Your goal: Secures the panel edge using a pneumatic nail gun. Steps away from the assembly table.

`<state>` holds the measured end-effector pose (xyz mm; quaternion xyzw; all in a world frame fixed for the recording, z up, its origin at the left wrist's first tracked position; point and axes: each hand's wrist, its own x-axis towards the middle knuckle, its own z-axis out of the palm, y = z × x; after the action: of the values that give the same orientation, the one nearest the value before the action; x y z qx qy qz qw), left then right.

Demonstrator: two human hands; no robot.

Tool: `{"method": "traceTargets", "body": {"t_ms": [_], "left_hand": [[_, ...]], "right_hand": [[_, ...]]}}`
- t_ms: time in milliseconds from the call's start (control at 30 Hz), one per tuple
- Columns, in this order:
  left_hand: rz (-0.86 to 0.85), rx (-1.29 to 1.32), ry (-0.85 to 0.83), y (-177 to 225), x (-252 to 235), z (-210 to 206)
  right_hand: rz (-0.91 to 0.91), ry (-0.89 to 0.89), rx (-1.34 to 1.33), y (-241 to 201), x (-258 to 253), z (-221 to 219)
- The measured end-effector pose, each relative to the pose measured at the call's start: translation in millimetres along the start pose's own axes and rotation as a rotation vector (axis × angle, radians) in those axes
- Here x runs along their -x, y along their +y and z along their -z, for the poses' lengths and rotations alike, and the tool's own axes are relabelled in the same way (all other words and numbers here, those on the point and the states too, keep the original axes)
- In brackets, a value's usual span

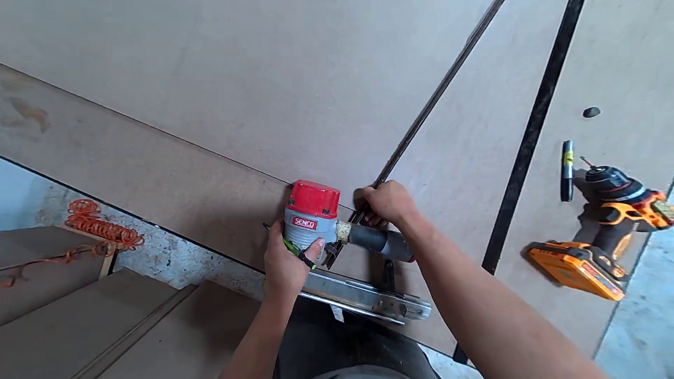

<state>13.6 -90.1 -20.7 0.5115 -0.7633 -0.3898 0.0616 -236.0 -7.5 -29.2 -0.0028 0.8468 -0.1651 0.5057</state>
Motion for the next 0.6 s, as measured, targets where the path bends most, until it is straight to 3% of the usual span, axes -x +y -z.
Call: {"method": "traceTargets", "body": {"t_ms": [200, 600], "left_hand": [[-0.003, 0.048, -0.004, -3, 1, -1], [-0.003, 0.058, -0.004, -4, 2, -1]], "right_hand": [[0.042, 0.183, 0.238, -7, 14, -5], [0.073, 0.215, 0.235, -1, 11, -7]]}}
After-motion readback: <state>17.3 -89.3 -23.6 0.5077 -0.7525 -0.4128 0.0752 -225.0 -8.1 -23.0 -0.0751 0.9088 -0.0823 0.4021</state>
